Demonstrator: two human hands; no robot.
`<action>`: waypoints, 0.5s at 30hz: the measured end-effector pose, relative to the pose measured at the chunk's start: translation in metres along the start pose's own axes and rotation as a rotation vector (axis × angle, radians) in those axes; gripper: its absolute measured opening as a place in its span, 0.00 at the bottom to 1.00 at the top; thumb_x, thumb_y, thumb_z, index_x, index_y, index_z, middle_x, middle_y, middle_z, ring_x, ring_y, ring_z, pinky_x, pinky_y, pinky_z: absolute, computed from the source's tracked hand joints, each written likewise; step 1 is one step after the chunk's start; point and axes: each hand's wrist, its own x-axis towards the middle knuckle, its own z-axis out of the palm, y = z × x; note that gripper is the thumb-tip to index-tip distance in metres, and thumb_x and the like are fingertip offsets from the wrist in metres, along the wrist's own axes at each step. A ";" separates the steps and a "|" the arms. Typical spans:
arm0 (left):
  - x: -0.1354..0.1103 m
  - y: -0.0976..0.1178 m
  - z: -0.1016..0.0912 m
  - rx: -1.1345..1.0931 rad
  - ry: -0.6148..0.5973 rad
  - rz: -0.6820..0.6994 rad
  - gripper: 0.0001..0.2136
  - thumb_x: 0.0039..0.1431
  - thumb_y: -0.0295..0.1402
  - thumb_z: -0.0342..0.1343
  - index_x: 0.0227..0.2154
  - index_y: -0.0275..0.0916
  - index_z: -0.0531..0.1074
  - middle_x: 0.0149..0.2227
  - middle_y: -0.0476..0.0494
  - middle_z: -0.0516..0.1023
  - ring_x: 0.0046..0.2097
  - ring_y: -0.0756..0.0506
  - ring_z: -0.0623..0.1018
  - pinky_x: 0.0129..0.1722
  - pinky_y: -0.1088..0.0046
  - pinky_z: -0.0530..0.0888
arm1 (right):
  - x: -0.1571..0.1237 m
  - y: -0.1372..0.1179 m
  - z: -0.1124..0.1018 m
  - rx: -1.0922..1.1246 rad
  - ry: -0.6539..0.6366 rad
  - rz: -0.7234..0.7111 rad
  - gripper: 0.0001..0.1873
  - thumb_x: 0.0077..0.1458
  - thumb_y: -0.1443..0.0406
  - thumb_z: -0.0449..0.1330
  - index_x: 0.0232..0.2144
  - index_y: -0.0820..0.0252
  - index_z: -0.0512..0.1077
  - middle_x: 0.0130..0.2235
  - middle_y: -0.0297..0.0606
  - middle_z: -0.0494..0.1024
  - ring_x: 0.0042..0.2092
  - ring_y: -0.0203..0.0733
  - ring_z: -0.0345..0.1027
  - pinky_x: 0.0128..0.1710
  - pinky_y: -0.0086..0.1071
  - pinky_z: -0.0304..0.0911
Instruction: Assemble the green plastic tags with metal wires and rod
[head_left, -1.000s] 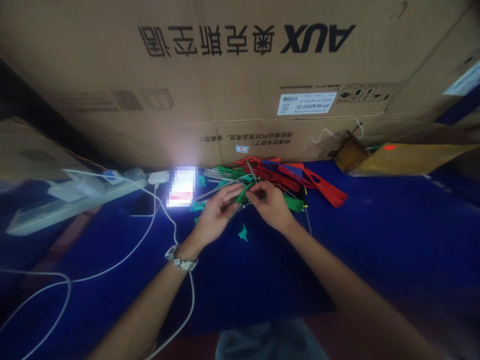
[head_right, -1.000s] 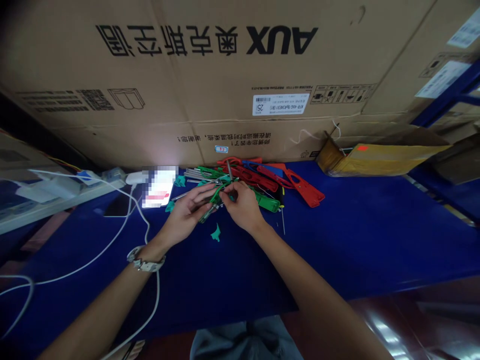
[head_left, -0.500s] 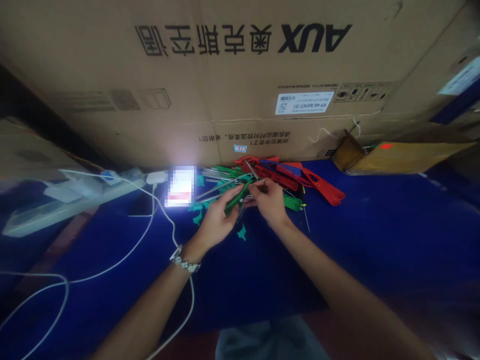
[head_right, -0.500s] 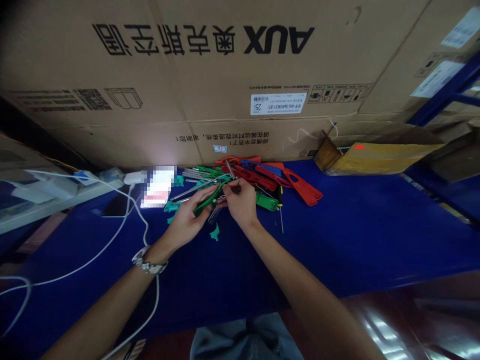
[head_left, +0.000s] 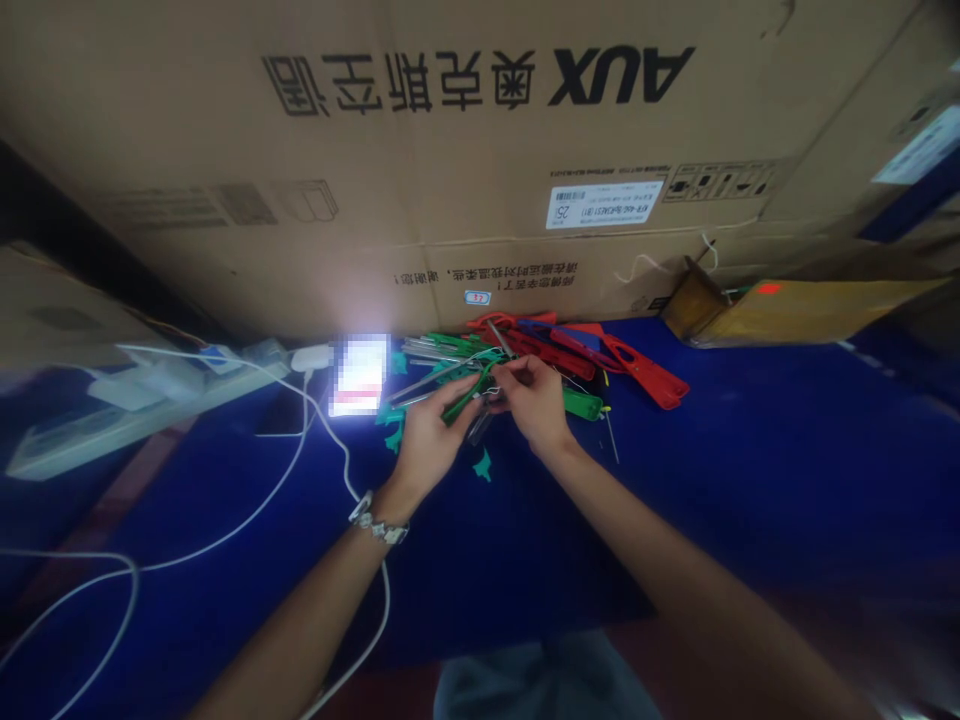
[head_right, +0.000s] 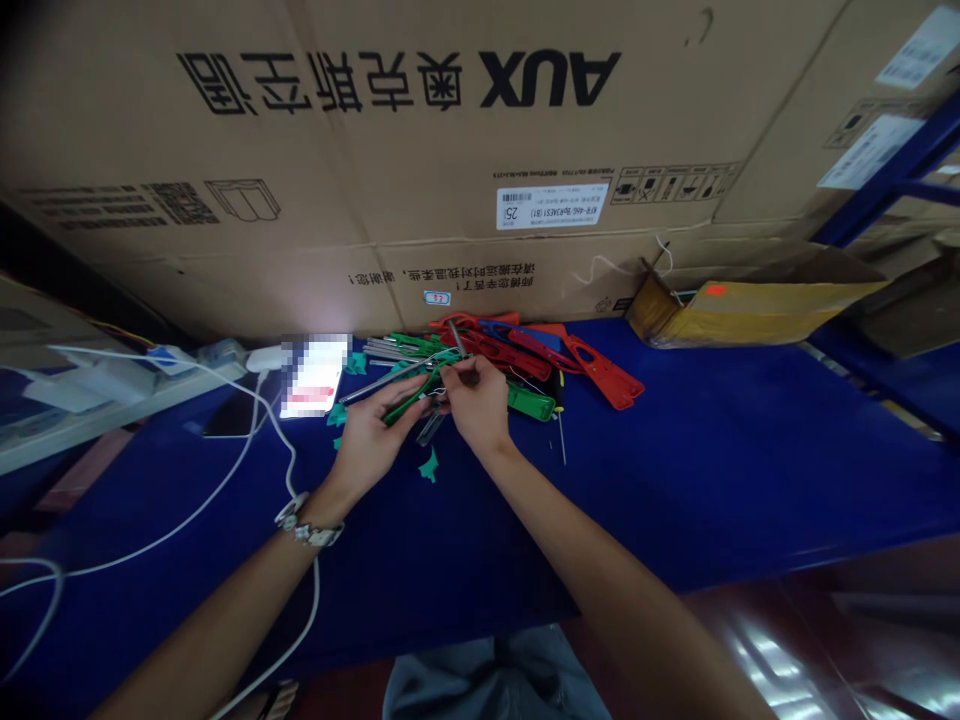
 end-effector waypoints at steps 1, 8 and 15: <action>0.000 0.000 -0.001 0.005 0.008 -0.005 0.16 0.61 0.35 0.60 0.50 0.37 0.78 0.50 0.39 0.82 0.51 0.40 0.82 0.57 0.58 0.76 | 0.000 -0.002 -0.001 -0.040 -0.018 -0.014 0.15 0.46 0.55 0.66 0.26 0.57 0.69 0.21 0.27 0.70 0.21 0.34 0.66 0.17 0.29 0.68; 0.004 0.005 -0.007 -0.018 0.001 0.001 0.14 0.62 0.34 0.59 0.48 0.36 0.79 0.50 0.40 0.83 0.51 0.40 0.81 0.57 0.58 0.76 | -0.001 -0.009 -0.007 -0.150 -0.197 -0.030 0.12 0.43 0.58 0.68 0.27 0.60 0.76 0.21 0.29 0.72 0.18 0.32 0.62 0.12 0.26 0.59; 0.009 0.007 -0.018 0.045 -0.029 -0.027 0.14 0.64 0.36 0.56 0.49 0.36 0.77 0.49 0.38 0.82 0.47 0.41 0.82 0.46 0.63 0.81 | 0.002 -0.012 -0.010 0.062 -0.214 0.084 0.09 0.42 0.63 0.67 0.28 0.60 0.76 0.25 0.30 0.75 0.24 0.35 0.71 0.19 0.30 0.73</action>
